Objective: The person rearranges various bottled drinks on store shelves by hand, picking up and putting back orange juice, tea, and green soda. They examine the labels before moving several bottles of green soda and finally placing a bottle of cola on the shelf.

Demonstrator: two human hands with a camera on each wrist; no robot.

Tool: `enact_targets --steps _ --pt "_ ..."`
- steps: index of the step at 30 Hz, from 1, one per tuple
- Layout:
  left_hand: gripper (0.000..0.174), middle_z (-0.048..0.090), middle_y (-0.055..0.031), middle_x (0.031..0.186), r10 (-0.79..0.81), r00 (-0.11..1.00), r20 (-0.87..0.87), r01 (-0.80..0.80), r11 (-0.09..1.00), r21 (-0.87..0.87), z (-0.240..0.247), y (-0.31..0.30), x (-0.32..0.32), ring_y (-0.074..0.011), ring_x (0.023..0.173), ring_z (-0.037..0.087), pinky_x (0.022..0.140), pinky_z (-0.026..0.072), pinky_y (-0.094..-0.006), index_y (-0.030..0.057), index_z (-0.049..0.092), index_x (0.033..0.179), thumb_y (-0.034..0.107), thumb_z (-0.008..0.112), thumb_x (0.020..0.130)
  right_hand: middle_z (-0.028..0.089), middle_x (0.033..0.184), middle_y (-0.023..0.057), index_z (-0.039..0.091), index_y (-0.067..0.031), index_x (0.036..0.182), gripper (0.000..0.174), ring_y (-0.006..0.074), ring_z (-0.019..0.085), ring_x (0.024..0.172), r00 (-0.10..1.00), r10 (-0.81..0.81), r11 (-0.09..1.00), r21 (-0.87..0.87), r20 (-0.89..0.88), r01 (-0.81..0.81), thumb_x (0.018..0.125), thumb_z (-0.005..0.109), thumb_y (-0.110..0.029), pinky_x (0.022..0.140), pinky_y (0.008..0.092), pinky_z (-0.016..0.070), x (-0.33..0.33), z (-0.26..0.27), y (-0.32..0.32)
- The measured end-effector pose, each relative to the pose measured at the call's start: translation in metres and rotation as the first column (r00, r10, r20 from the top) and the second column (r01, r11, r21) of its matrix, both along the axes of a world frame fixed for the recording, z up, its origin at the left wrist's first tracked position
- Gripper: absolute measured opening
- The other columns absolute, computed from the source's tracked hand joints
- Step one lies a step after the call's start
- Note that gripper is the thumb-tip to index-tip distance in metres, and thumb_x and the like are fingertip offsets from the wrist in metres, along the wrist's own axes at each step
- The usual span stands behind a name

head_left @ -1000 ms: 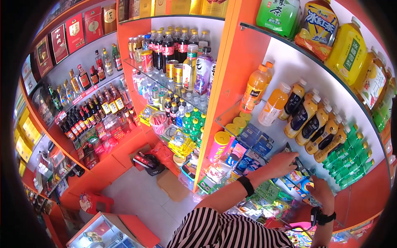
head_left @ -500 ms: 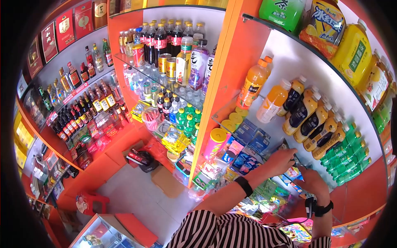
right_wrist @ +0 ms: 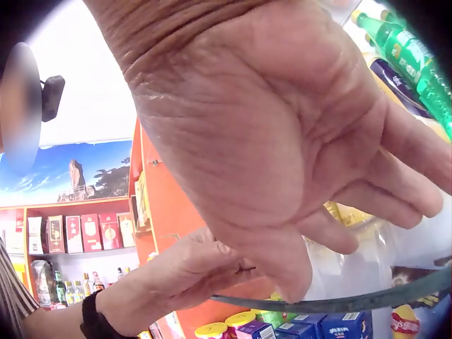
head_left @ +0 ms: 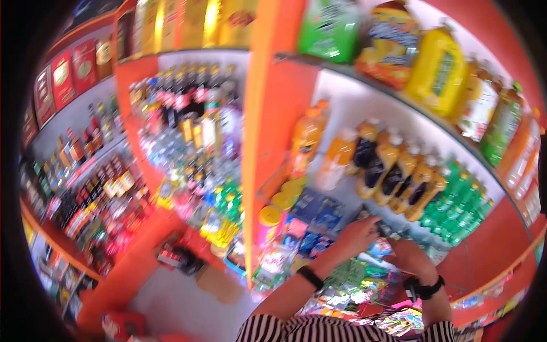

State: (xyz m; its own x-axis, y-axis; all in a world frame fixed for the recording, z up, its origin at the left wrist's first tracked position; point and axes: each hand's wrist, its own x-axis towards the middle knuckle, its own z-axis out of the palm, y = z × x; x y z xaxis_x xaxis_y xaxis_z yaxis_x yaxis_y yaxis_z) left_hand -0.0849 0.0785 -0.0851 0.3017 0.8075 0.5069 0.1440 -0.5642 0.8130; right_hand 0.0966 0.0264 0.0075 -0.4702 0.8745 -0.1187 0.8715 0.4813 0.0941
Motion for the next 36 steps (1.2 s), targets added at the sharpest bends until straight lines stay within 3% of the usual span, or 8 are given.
enact_targets --steps 4,7,14,19,20,25,28,36 --pt "0.044 0.065 -0.0125 0.103 -0.047 0.999 0.006 0.047 0.999 -0.027 0.003 -0.004 -0.006 -0.0242 0.094 0.064 0.081 0.0483 -0.0332 0.0039 0.045 0.126 0.015 0.06 0.085 0.063 0.084 0.0233 0.052 0.001 0.104 0.047 0.0393 0.062 0.08 1.0 -0.012 1.0 -0.025 -0.014 0.012 0.079 0.064 -0.037 0.071 0.0476 0.0485 -0.004 0.001 -0.001" --pt "0.044 0.065 -0.0117 0.102 -0.007 0.996 -0.084 0.006 1.0 -0.018 0.017 -0.011 -0.01 -0.0247 0.095 0.063 0.081 0.048 -0.0337 0.0053 0.046 0.126 0.017 0.059 0.086 0.063 0.088 0.023 0.049 -0.0033 0.12 0.053 0.0391 0.061 0.081 0.999 0.031 0.999 -0.028 -0.032 -0.032 0.082 0.062 -0.038 0.069 0.0478 0.048 0.005 -0.005 0.0" --pt "0.041 0.066 -0.0116 0.095 0.011 0.989 -0.147 -0.004 0.999 0.049 0.026 -0.017 -0.01 -0.0258 0.092 0.064 0.079 0.0487 -0.0335 -0.0021 0.05 0.12 0.014 0.061 0.084 0.062 0.095 0.0234 0.049 -0.0014 0.121 0.05 0.0401 0.059 0.088 0.977 -0.059 0.986 -0.166 -0.203 0.025 0.085 0.059 -0.036 0.075 0.0458 0.0465 0.029 0.001 0.004" --pt "0.042 0.065 -0.0119 0.103 0.007 0.98 -0.197 0.001 0.999 0.041 0.027 -0.016 -0.012 -0.0282 0.096 0.063 0.081 0.0487 -0.0353 0.0046 0.05 0.122 0.017 0.061 0.084 0.063 0.088 0.0232 0.054 -0.0028 0.11 0.045 0.0409 0.06 0.084 0.942 0.004 0.996 -0.085 -0.337 -0.035 0.082 0.062 -0.037 0.072 0.0462 0.0477 0.049 -0.008 0.009" --pt "0.043 0.065 -0.0127 0.102 0.023 0.98 -0.195 -0.007 0.997 0.081 0.024 -0.016 -0.01 -0.0288 0.096 0.063 0.08 0.049 -0.0354 0.0043 0.05 0.122 0.017 0.062 0.083 0.061 0.102 0.0238 0.05 0.0001 0.121 0.051 0.0379 0.059 0.095 0.956 -0.052 0.983 -0.185 -0.288 -0.003 0.086 0.059 -0.036 0.08 0.0427 0.0469 0.05 0.0 0.005" --pt "0.042 0.064 -0.0165 0.095 0.058 0.981 -0.187 -0.039 0.993 0.107 0.022 -0.014 -0.006 -0.0309 0.089 0.063 0.074 0.0496 -0.0384 0.0015 0.052 0.117 0.02 0.063 0.081 0.063 0.098 0.0221 0.051 0.0012 0.119 0.055 0.0319 0.063 0.087 0.928 -0.105 0.989 -0.137 -0.358 0.059 0.084 0.062 -0.039 0.076 0.039 0.0489 0.068 0.007 -0.015" --pt "0.042 0.065 -0.0136 0.097 0.079 0.974 -0.213 -0.06 0.994 0.095 0.011 -0.008 -0.003 -0.0288 0.093 0.062 0.077 0.048 -0.0375 0.0033 0.051 0.12 0.02 0.06 0.082 0.067 0.097 0.0149 0.052 0.0019 0.12 0.045 0.0201 0.063 0.083 0.859 -0.267 0.941 -0.309 -0.436 0.136 0.084 0.063 -0.023 0.071 0.032 0.0494 0.066 0.027 -0.03" --pt "0.044 0.063 -0.0121 0.094 0.098 0.977 -0.189 -0.089 0.994 0.06 0.013 -0.009 0.007 -0.0293 0.085 0.061 0.073 0.0479 -0.0371 0.0039 0.052 0.118 0.02 0.063 0.079 0.067 0.094 0.0187 0.049 0.0019 0.122 0.048 0.022 0.065 0.086 0.785 -0.347 0.907 -0.397 -0.514 0.141 0.08 0.065 -0.015 0.074 0.032 0.0496 0.073 0.021 -0.024"
